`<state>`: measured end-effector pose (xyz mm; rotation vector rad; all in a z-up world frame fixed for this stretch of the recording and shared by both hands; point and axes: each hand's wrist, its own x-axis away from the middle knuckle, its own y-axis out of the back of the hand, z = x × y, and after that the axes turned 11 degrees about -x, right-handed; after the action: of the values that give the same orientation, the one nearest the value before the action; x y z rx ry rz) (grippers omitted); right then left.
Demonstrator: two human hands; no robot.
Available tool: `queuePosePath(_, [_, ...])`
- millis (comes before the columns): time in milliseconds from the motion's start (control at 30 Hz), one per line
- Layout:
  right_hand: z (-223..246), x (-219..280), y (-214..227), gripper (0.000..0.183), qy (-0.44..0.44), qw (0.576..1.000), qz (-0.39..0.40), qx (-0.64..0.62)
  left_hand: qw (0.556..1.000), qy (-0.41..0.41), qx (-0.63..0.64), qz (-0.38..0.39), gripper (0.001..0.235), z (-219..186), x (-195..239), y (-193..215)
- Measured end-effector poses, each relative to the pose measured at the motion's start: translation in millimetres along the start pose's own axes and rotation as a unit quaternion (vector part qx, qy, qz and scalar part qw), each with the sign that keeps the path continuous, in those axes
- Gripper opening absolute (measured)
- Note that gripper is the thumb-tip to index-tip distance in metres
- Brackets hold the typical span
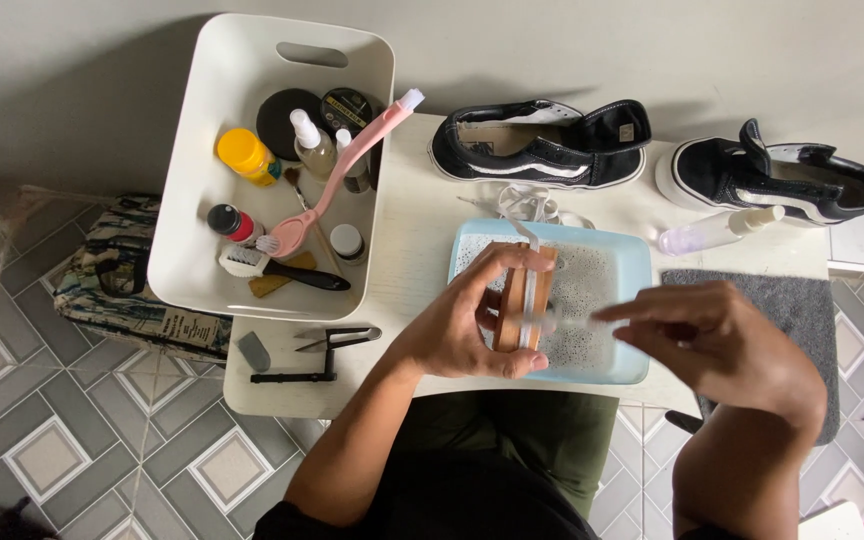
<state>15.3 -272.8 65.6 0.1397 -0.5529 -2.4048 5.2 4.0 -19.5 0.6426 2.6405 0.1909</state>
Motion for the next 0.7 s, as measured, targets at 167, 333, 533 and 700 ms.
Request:
queuePosePath(167, [6.2, -4.4, -3.0, 0.025, 0.008, 1.000, -0.011, 0.000, 0.990, 0.039, 0.134, 0.028, 0.073, -12.0, -1.5, 0.6])
queuePosePath(333, [-0.7, 0.9, -7.6, 0.023, 0.027, 0.986, -0.156, 0.061, 0.983, 0.083, 0.156, 0.039, 0.079, -18.1, -1.4, 3.0])
queuePosePath(533, [1.0, 3.8, -5.6, 0.031, 0.014, 0.999, -0.037, 0.026, 0.993, 0.027, 0.115, 0.024, 0.085, -10.6, 0.7, 0.1])
queuePosePath(700, [12.6, 3.1, -3.8, 0.031, 0.050, 0.997, 0.044, 0.032, 0.989, 0.031, 0.141, 0.034, 0.086, -10.6, 2.0, -0.4])
